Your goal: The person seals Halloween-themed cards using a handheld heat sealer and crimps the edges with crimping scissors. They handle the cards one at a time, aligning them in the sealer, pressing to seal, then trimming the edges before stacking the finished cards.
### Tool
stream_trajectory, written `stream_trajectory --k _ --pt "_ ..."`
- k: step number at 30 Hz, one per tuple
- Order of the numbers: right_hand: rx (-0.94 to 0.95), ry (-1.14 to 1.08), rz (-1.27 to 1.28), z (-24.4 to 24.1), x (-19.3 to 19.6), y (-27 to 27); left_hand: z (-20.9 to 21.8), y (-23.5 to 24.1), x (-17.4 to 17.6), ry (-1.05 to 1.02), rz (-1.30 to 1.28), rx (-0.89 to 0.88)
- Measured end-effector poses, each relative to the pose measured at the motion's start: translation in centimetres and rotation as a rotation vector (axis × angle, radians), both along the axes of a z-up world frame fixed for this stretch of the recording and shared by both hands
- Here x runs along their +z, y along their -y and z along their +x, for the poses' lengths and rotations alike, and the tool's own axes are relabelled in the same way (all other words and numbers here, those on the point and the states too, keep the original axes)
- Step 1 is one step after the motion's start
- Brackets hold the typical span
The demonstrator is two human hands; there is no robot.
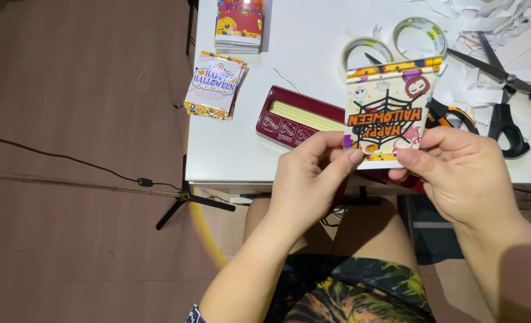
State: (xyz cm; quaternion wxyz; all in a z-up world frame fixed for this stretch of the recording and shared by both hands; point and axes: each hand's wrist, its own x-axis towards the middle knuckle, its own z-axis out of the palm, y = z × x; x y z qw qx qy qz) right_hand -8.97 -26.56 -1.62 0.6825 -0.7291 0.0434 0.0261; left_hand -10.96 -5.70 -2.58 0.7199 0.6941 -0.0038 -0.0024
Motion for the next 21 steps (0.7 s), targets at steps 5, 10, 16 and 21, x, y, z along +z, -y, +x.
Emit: stream_trajectory --k 5,10,16,21 --pt "-0.066 0.084 -0.068 -0.4 -1.3 0.5 -0.2 0.3 0.0 -0.024 0.024 0.026" --pt "-0.100 0.113 -0.115 -0.4 -1.5 0.7 -0.5 -0.3 -0.2 -0.033 0.042 -0.021" --pt "-0.062 0.205 -0.144 0.5 -1.9 2.2 0.7 -1.4 0.3 0.148 0.212 -0.131" --pt "0.017 0.331 -0.096 1.9 0.3 1.4 3.0 -2.4 1.4 0.437 0.462 -0.146"
